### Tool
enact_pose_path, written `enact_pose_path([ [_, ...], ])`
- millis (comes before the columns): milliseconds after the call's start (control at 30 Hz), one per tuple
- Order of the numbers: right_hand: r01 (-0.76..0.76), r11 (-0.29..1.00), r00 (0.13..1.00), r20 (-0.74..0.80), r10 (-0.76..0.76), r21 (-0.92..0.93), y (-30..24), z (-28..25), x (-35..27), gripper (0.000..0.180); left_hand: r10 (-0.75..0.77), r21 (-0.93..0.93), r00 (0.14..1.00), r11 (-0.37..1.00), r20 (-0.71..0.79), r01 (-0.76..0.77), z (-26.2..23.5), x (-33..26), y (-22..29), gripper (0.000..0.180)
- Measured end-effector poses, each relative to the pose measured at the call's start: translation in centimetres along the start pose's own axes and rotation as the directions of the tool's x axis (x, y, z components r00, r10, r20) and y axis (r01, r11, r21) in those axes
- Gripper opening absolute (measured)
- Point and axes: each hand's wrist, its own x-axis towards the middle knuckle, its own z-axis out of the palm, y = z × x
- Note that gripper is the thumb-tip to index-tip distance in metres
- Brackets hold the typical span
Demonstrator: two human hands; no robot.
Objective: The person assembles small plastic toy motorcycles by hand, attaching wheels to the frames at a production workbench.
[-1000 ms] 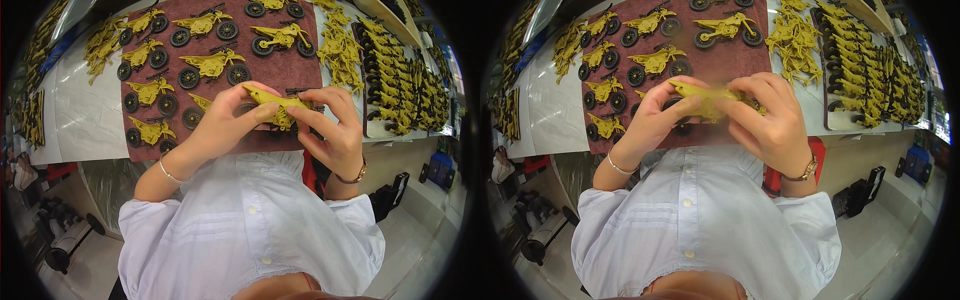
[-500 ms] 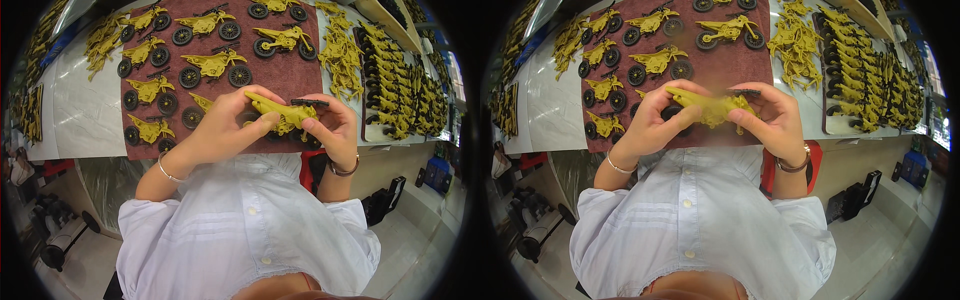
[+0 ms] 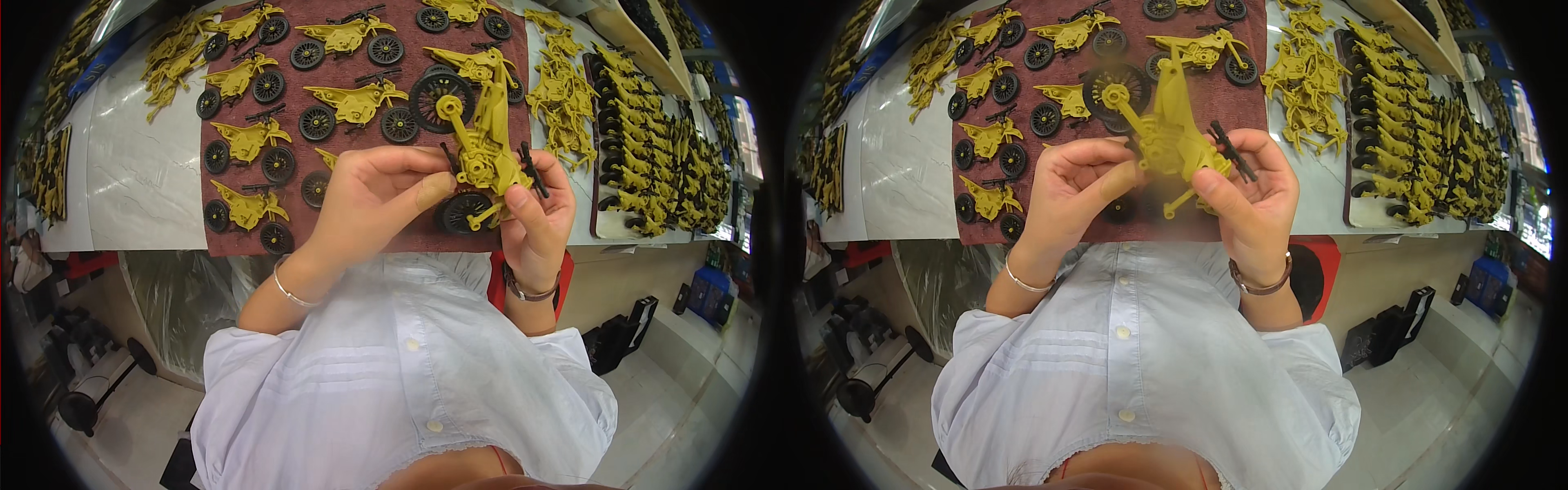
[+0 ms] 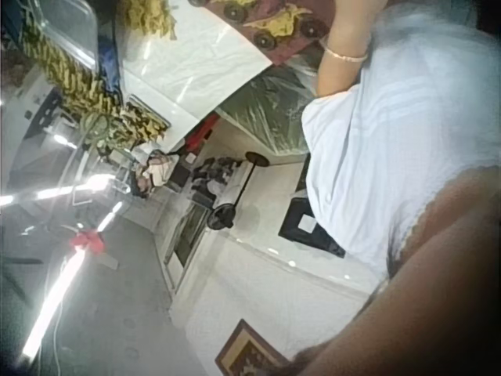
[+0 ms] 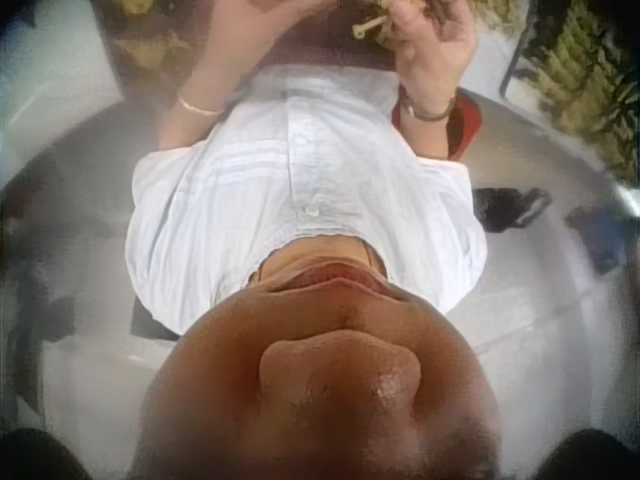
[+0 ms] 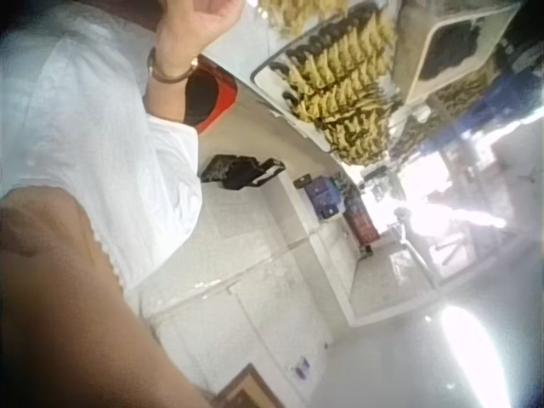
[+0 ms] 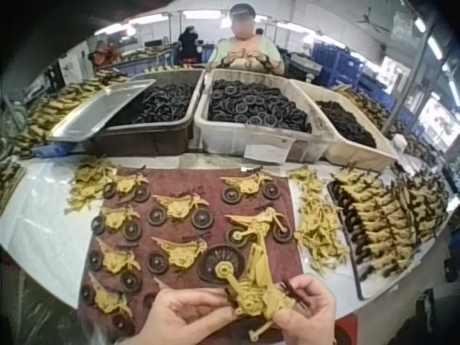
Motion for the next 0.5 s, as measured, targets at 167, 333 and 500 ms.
enact_pose_path([
  [167,-0.077,0.986,0.997,0.015,0.080,-0.151,-0.4,0.7,0.1,0.039,0.203,0.166,0.975,0.969,-0.095,-0.186,0.6,-0.5,-1.2,0.012],
  [333,-0.098,0.936,0.994,0.010,0.108,-0.337,-0.4,1.4,-0.1,0.035,0.373,0.478,0.927,0.821,-0.035,-0.312,0.4,-0.7,-1.8,0.009],
  [500,-0.091,0.929,0.996,-0.014,0.092,-0.358,-0.3,1.8,-0.3,0.032,0.457,0.566,0.890,0.737,-0.012,-0.370,0.2,-0.6,-2.5,0.008],
])
